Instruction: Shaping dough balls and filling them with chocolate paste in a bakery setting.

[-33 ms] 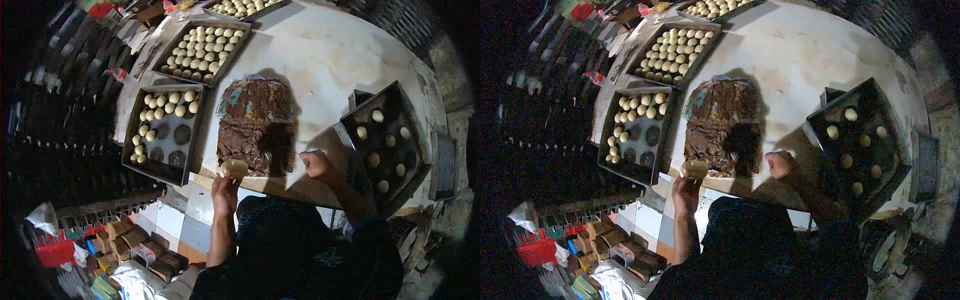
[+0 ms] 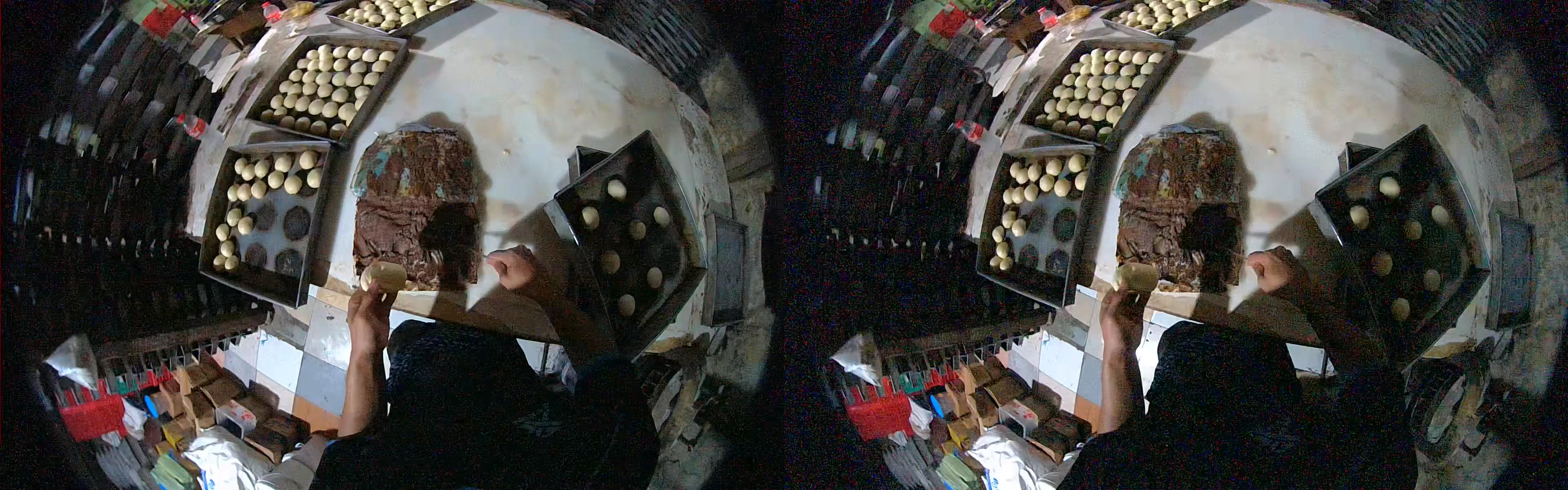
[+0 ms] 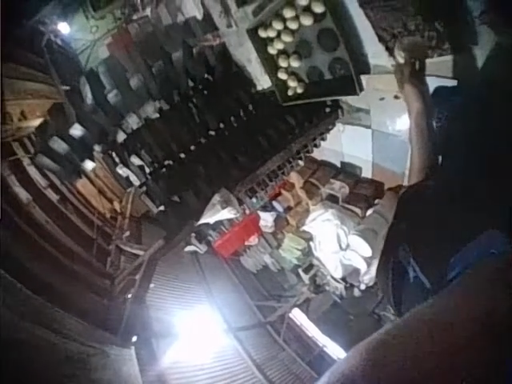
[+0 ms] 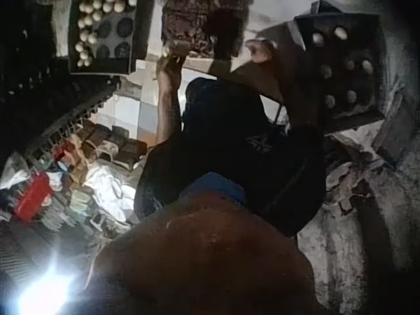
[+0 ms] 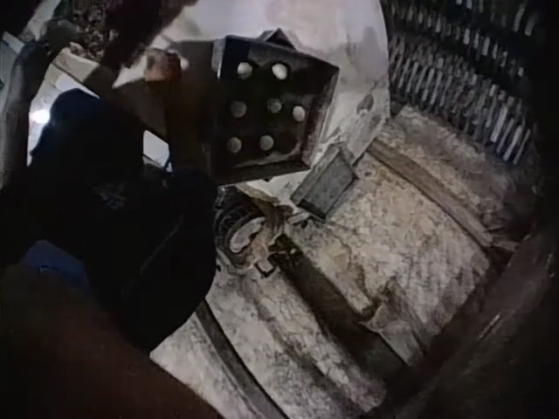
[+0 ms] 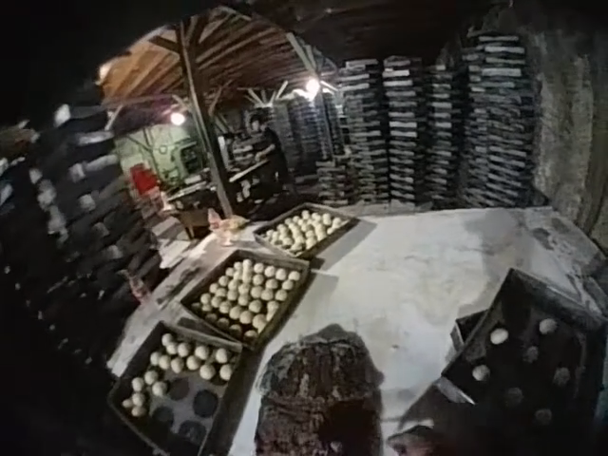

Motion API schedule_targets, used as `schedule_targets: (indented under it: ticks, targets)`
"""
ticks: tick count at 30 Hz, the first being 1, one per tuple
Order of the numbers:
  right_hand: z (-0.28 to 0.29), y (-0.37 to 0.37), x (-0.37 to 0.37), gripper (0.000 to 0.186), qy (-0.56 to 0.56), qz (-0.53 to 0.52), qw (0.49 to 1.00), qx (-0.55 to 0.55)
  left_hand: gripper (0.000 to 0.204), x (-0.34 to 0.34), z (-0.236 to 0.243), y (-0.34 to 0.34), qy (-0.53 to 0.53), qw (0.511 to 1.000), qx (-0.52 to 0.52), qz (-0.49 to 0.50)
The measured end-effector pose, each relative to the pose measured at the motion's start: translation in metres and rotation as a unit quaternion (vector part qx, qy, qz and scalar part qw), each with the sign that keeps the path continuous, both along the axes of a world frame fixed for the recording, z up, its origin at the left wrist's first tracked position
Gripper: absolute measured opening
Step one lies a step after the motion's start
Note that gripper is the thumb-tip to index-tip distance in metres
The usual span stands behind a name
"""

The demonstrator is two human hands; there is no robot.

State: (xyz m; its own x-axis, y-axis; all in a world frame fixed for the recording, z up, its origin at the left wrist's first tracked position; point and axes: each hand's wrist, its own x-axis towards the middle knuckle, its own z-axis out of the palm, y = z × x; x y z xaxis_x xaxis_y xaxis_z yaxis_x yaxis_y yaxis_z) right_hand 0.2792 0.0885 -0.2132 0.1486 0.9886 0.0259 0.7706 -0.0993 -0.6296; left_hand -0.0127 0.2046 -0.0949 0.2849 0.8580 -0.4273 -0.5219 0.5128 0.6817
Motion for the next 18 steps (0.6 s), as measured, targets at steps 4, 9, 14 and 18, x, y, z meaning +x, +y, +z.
schedule_targets:
  ticks: [4,9,14,18]
  targets:
    - [0.014,0.008,-0.004,0.019,-0.074,-0.077,0.994,-0.034,0.014,0.021,-0.009,0.004,0.028,0.999,-0.003,-0.040]
    - [0.043,0.011,-0.003,0.015,0.116,0.014,0.992,-0.049,0.033,0.032,-0.019,0.008,0.057,0.997,-0.006,-0.058]
    - [0.048,-0.009,-0.017,0.021,0.360,0.006,0.932,-0.030,0.040,0.048,-0.022,0.002,0.033,0.990,-0.083,-0.110]
    - [0.006,-0.014,-0.051,0.036,0.251,0.036,0.939,0.234,0.038,0.060,-0.024,-0.006,-0.045,0.976,-0.160,-0.138]
